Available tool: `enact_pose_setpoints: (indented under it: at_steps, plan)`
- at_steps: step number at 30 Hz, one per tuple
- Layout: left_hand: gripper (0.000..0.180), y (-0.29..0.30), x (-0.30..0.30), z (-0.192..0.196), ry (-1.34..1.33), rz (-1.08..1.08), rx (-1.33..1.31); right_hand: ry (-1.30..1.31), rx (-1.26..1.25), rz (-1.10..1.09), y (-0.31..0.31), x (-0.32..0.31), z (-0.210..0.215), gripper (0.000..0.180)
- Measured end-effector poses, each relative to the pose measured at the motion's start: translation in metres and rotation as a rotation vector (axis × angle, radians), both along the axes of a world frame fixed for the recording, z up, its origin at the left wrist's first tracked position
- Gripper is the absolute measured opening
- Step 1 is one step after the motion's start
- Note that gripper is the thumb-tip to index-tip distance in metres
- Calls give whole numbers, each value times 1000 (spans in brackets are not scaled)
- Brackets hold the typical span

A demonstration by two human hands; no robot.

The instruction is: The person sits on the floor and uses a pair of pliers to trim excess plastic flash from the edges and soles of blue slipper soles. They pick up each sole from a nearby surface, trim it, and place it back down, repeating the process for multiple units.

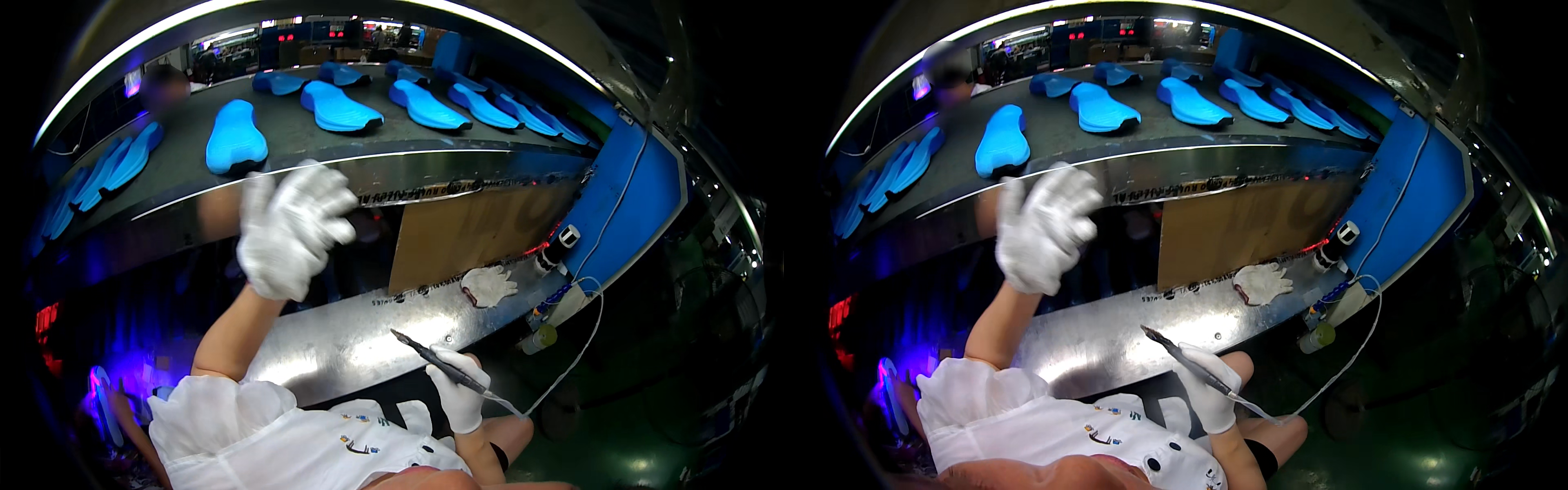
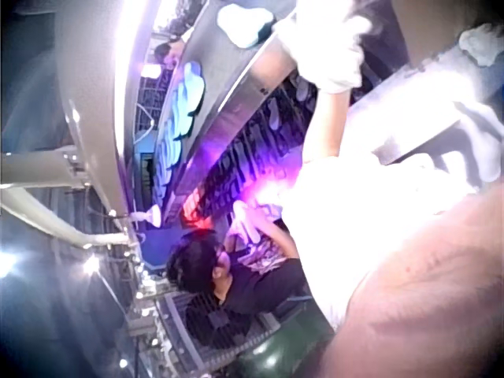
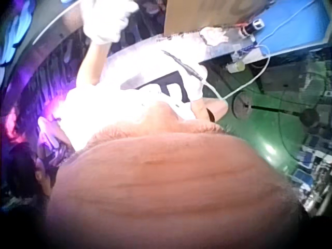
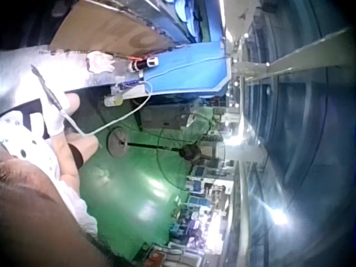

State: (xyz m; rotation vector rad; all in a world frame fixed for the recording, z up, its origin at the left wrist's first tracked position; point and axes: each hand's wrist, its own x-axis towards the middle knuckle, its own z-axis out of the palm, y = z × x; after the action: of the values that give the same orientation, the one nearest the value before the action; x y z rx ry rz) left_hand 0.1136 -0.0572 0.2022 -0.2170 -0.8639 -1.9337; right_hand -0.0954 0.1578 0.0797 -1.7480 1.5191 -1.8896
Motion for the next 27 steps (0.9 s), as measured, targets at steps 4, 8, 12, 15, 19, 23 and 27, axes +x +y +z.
enact_pose_setpoints:
  at_steps: [4, 8, 12, 15, 19, 23, 27]
  plan:
    - [39, -5, -39, 16, -742, 630, -734, -43, 58, -12, 8, -6, -4, 28]
    - [52, -31, -69, 61, -1138, 1286, -1595, -85, 69, -32, 10, 0, -5, 28]
    - [66, -64, -77, 66, -1707, 1350, -1625, -121, 77, 31, 9, 1, -9, 28]
    - [54, -48, -56, 84, -1587, 1161, -1612, -134, 75, 25, 11, -6, -16, 28]
    - [36, -39, 38, 87, -1422, 1903, -1541, -182, 83, 6, 14, -11, -19, 27]
    - [38, -34, 140, 96, -2412, 1930, -915, -189, 126, 36, 10, -10, -25, 27]
    - [27, -71, 298, 101, -2709, 1684, -231, -243, 164, 162, 2, 1, -27, 30]
